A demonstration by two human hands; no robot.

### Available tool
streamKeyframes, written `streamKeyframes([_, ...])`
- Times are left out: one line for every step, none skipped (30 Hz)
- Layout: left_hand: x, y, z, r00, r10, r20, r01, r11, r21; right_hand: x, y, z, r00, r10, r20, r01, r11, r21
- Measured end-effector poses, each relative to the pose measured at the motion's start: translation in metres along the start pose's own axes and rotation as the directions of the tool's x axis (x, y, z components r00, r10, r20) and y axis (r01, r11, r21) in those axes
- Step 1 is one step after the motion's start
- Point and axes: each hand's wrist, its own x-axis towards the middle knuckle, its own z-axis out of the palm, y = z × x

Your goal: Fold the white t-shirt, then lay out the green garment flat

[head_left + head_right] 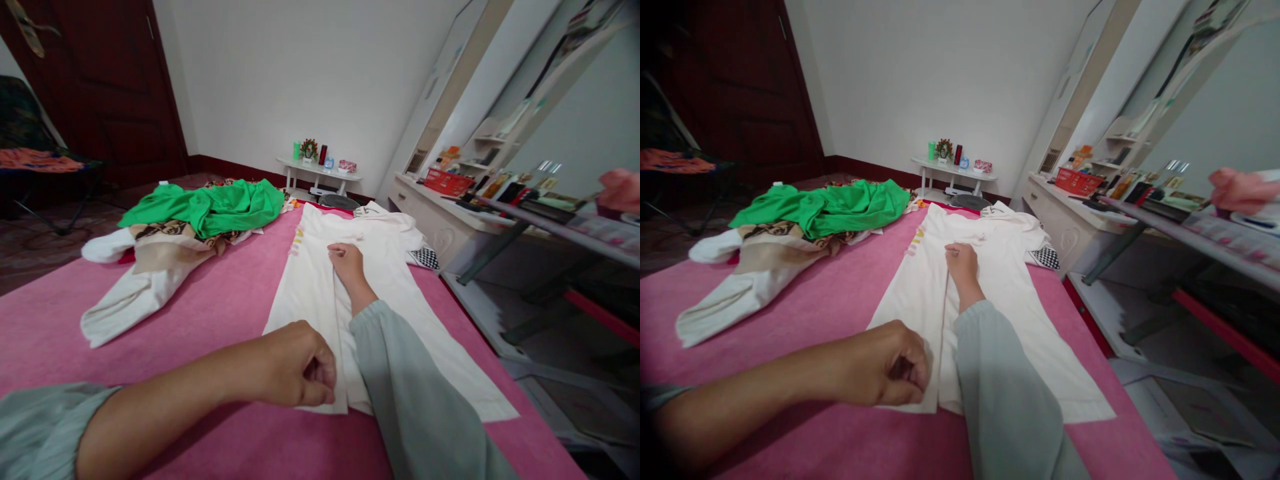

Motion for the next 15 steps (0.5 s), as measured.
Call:
streamKeyframes([-0.001,0.001,-0.003,0.997,-0.037,0.07,0.044,0.994,-0.097,-0.002,-0.002,-0.001,0.999,-0.013,-0.032,0.011,0.997,-0.07])
streamKeyframes([-0.001,0.002,-0.006,0.987,-0.071,0.146,0.098,0.977,-0.188,-0.004,-0.003,-0.002,0.998,-0.031,-0.062,0.023,0.991,-0.131])
streamKeyframes([0.001,0.003,-0.011,0.973,-0.091,0.21,0.146,0.954,-0.263,-0.005,-0.004,-0.003,0.995,-0.051,-0.085,0.036,0.984,-0.174])
streamKeyframes([0.005,0.003,-0.016,0.966,-0.094,0.239,0.168,0.936,-0.31,-0.006,-0.005,-0.003,0.993,-0.07,-0.099,0.049,0.979,-0.2])
streamKeyframes([0.011,0.003,-0.023,0.974,-0.087,0.209,0.152,0.937,-0.314,-0.007,-0.005,-0.004,0.99,-0.085,-0.109,0.06,0.976,-0.209])
streamKeyframes([0.019,0.002,-0.03,0.991,-0.075,0.11,0.102,0.959,-0.263,-0.007,-0.005,-0.004,0.989,-0.092,-0.117,0.067,0.977,-0.204])
streamKeyframes([0.029,-0.001,-0.038,0.998,-0.05,-0.036,0.044,0.988,-0.151,-0.007,-0.004,-0.004,0.988,-0.09,-0.127,0.064,0.979,-0.191])
streamKeyframes([0.041,-0.005,-0.047,0.981,-0.01,-0.196,0.011,1.0,0.005,-0.006,-0.003,-0.004,0.988,-0.076,-0.137,0.052,0.984,-0.173])
streamKeyframes([0.054,-0.011,-0.055,0.939,0.037,-0.342,0.027,0.983,0.18,-0.005,-0.001,-0.005,0.987,-0.056,-0.149,0.033,0.988,-0.152])
streamKeyframes([0.067,-0.018,-0.062,0.892,0.08,-0.445,0.082,0.939,0.335,-0.003,0.0,-0.005,0.986,-0.032,-0.161,0.01,0.991,-0.133])
streamKeyframes([0.079,-0.027,-0.069,0.852,0.094,-0.515,0.166,0.885,0.435,-0.002,0.002,-0.006,0.985,-0.007,-0.172,-0.013,0.993,-0.115])
streamKeyframes([0.09,-0.037,-0.073,0.823,0.077,-0.563,0.256,0.833,0.49,0.0,0.004,-0.006,0.983,0.016,-0.181,-0.034,0.995,-0.098])
streamKeyframes([0.1,-0.047,-0.076,0.802,0.046,-0.596,0.34,0.785,0.518,0.0,0.006,-0.006,0.982,0.039,-0.185,-0.055,0.996,-0.077])
streamKeyframes([0.107,-0.056,-0.078,0.787,0.011,-0.617,0.406,0.743,0.532,0.001,0.007,-0.006,0.981,0.061,-0.183,-0.072,0.996,-0.055])
streamKeyframes([0.113,-0.066,-0.078,0.778,-0.014,-0.629,0.453,0.706,0.545,0.001,0.009,-0.006,0.981,0.079,-0.175,-0.085,0.996,-0.031])
